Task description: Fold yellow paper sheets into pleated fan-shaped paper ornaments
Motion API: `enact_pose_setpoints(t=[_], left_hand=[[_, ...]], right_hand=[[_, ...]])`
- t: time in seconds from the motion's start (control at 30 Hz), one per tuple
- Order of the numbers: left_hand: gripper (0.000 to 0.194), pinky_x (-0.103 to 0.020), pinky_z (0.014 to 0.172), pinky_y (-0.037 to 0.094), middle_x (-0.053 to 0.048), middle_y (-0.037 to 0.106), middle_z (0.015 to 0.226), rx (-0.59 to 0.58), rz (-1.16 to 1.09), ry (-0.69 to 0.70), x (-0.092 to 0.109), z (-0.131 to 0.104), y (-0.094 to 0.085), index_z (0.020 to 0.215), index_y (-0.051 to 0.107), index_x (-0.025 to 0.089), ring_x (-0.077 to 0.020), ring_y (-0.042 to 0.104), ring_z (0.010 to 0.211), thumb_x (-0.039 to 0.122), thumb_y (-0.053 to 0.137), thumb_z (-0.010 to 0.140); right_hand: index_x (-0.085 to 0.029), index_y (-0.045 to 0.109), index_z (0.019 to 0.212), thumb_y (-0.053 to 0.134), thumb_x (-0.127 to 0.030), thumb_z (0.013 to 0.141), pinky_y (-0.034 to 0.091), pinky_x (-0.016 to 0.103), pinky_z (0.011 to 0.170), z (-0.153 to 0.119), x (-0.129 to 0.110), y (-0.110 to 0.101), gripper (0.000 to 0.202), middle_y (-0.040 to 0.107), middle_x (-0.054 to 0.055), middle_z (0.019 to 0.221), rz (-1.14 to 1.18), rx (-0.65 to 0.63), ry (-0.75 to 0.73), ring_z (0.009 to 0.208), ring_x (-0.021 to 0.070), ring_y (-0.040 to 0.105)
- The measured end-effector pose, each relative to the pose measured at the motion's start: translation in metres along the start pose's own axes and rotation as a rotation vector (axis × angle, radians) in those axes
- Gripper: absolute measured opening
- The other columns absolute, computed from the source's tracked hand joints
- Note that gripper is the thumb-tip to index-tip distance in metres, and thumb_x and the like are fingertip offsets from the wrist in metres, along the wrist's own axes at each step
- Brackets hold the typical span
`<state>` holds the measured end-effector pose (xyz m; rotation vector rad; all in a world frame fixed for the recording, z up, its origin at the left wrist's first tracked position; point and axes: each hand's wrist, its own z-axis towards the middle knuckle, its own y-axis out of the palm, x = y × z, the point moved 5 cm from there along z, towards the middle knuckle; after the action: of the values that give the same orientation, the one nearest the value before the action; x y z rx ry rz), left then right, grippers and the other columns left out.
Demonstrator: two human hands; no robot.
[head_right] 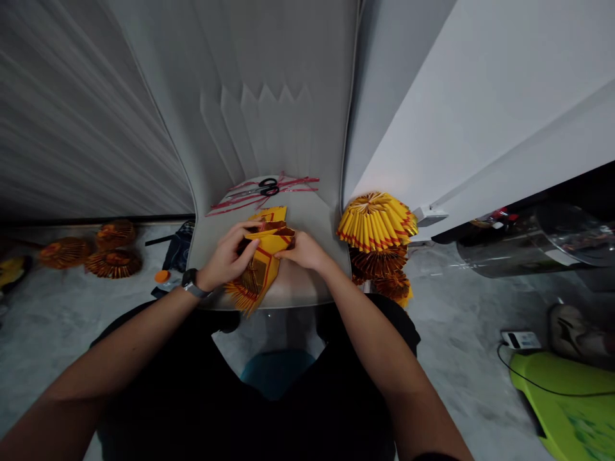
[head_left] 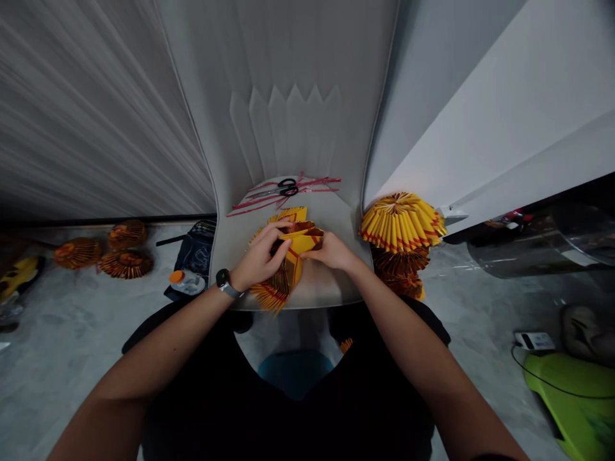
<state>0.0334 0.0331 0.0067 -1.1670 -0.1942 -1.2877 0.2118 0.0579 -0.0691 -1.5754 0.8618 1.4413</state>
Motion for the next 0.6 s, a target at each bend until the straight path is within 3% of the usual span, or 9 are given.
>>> enact_pose_setpoints(t=[0.07,0.2,0.37,0.5,0.6], left_hand=[[0.009,-0.046,0.111,0.045,-0.013,0.062,0.13,0.014,-0.002,0.001,-0.002,0.003,-0.001,0.096,0.054,0.02,-0.0228,0.056,0.131,0.025,0.049,0.101],[0.01,-0.045,0.109,0.046,-0.013,0.062,0.13,0.026,0.008,0.0,-0.004,0.008,0.0,0.092,0.053,0.02,-0.0221,0.059,0.126,0.024,0.05,0.1],[0.013,-0.045,0.11,0.046,-0.014,0.06,0.133,-0.019,0.008,0.02,0.001,0.007,0.003,0.088,0.05,0.02,-0.0228,0.056,0.13,0.024,0.05,0.101],[0.013,-0.045,0.111,0.046,-0.015,0.06,0.133,-0.027,0.032,0.039,0.005,0.006,0.003,0.087,0.049,0.02,-0.0232,0.055,0.132,0.022,0.05,0.1],[0.013,-0.045,0.112,0.046,-0.015,0.059,0.134,-0.037,0.037,0.063,0.007,0.005,0.003,0.088,0.05,0.019,-0.0234,0.054,0.134,0.019,0.05,0.1]], right_hand=[[-0.016,0.073,0.109,0.085,-0.028,0.067,0.058,0.038,0.088,0.0,0.004,-0.003,0.046,0.077,0.007,0.107,0.037,0.004,0.022,0.091,0.0217,0.072],[-0.017,0.072,0.113,0.088,-0.03,0.063,0.056,0.041,0.093,-0.003,0.008,-0.003,0.055,0.076,0.007,0.109,0.075,-0.074,0.046,0.097,0.0229,0.071],[-0.016,0.071,0.111,0.085,-0.032,0.069,0.056,0.042,0.093,-0.005,0.01,-0.005,0.047,0.075,0.006,0.106,-0.066,-0.022,0.037,0.096,0.0234,0.07],[-0.022,0.051,0.14,0.092,-0.038,0.063,0.053,0.041,0.101,-0.013,-0.013,-0.014,0.089,0.062,0.011,0.134,-0.151,0.036,-0.116,0.118,0.0252,0.062],[-0.026,0.039,0.151,0.093,-0.045,0.061,0.057,0.042,0.091,-0.027,-0.04,-0.028,0.107,0.054,0.014,0.137,-0.36,0.203,-0.167,0.108,0.0258,0.064]])
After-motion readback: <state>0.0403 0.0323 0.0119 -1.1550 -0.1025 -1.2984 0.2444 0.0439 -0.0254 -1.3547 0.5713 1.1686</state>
